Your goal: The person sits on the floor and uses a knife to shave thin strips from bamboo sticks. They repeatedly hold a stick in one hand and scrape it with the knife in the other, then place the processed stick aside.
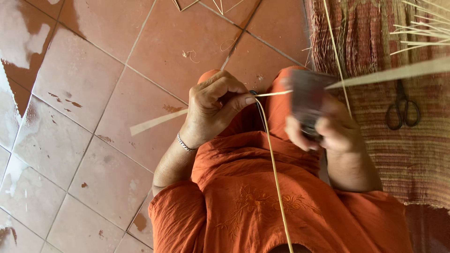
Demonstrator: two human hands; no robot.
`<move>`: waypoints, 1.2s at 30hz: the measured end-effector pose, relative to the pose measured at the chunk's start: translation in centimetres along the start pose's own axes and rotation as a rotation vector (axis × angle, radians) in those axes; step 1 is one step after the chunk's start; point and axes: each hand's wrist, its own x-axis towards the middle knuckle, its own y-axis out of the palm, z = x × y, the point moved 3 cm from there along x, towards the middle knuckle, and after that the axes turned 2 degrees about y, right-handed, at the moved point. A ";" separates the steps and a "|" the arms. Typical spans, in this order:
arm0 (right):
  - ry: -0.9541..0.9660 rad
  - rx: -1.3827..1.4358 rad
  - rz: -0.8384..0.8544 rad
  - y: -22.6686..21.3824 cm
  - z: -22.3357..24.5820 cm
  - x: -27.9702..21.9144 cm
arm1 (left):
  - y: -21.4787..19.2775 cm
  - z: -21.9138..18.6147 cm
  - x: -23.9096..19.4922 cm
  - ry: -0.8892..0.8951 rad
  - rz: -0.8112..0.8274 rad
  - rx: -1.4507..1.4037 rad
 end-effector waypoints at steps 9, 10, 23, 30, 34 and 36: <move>0.050 -0.014 -0.171 0.8 -1.9 0.5 | 1.3 2.4 0.7 -0.026 -0.014 0.019; 0.034 0.008 -0.158 0.3 -2.0 0.7 | 1.3 2.9 0.7 -0.059 -0.028 0.019; 0.058 0.413 -0.262 -6.9 -3.0 -1.4 | 3.2 7.3 2.6 0.095 0.074 -0.099; 0.077 0.349 -0.385 -10.6 -4.7 -2.5 | 4.5 8.0 3.3 -0.014 0.097 -0.185; 0.082 0.337 -0.461 -11.2 -4.5 -3.1 | 5.2 8.7 3.5 -0.200 0.058 -0.239; 0.066 0.335 -0.499 -12.2 -4.7 -4.1 | 5.3 9.1 3.9 -0.266 0.051 -0.184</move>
